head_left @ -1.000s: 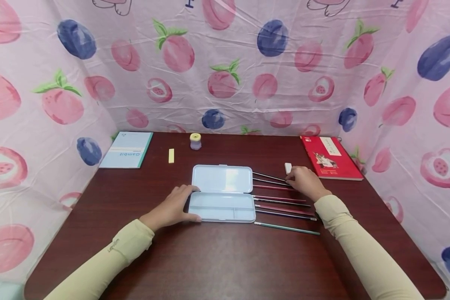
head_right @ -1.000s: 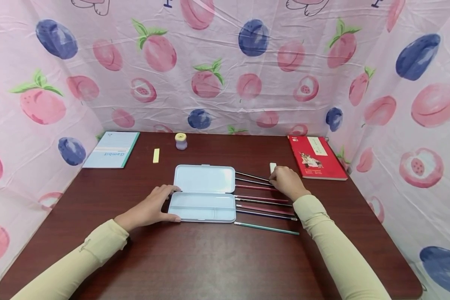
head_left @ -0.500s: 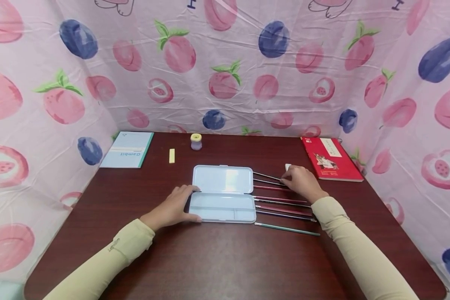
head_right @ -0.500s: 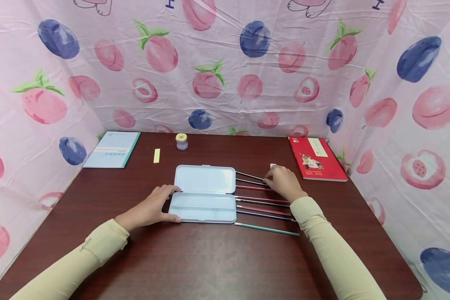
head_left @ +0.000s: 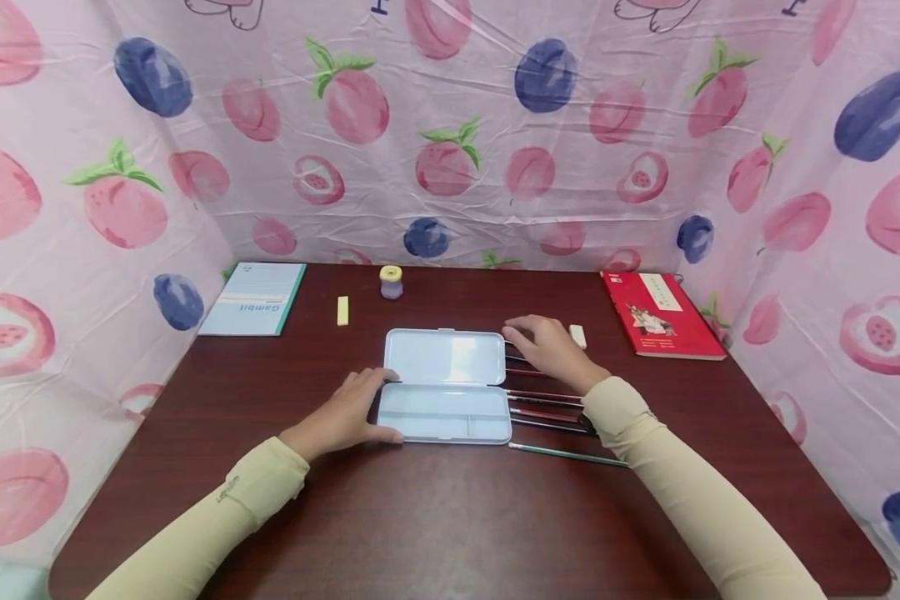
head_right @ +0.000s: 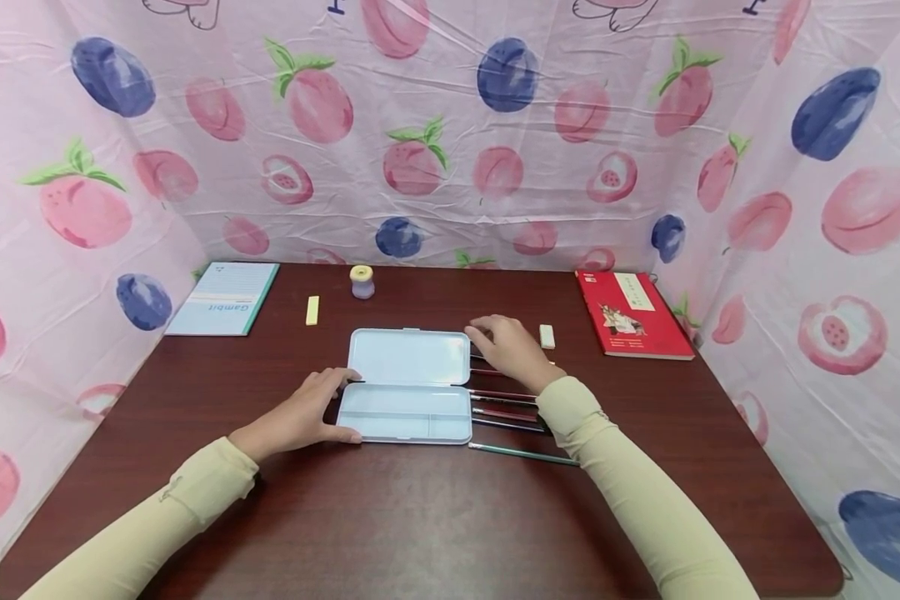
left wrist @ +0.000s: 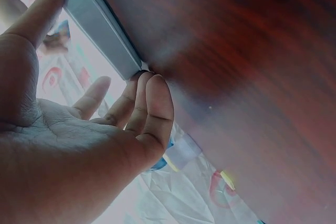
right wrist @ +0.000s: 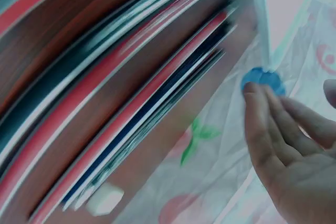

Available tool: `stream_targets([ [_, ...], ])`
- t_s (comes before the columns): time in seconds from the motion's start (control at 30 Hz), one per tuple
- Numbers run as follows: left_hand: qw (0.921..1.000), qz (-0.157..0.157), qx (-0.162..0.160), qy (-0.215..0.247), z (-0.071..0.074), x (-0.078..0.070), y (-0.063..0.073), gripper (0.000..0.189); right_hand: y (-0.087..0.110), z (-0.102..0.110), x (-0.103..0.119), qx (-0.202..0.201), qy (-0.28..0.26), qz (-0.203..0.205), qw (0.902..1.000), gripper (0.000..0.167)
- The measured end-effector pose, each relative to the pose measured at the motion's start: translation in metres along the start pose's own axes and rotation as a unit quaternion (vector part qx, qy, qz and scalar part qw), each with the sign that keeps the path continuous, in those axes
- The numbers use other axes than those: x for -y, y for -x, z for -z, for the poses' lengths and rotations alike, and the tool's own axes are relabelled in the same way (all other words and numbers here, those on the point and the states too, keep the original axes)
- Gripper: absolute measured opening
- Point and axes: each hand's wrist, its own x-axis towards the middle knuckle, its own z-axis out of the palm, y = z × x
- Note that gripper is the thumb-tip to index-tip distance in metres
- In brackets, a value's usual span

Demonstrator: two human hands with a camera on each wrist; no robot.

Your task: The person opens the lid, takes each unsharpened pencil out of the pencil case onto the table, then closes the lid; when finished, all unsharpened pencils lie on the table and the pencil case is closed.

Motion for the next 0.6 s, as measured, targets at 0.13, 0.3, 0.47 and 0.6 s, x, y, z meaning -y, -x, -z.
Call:
stream_targets([
  [0.13,1.0,0.001,-0.002,0.004,0.0,-0.002,0.0,0.094,-0.005,-0.008,0.013,0.046,-0.034,0.007,0.9983,0.05],
  [0.3,0.9998,0.015,-0.001,0.012,0.001,-0.004,0.0,0.106,-0.005,-0.012,0.019,0.045,-0.031,0.016,0.9984,0.05],
  [0.47,0.9995,0.028,-0.001,0.017,0.002,-0.004,0.0,0.124,-0.003,-0.011,0.022,0.021,-0.024,0.026,0.9991,0.047],
  [0.6,0.999,0.034,-0.002,0.029,0.002,-0.002,0.001,0.14,0.003,-0.01,0.029,-0.011,-0.011,0.05,0.9986,0.042],
])
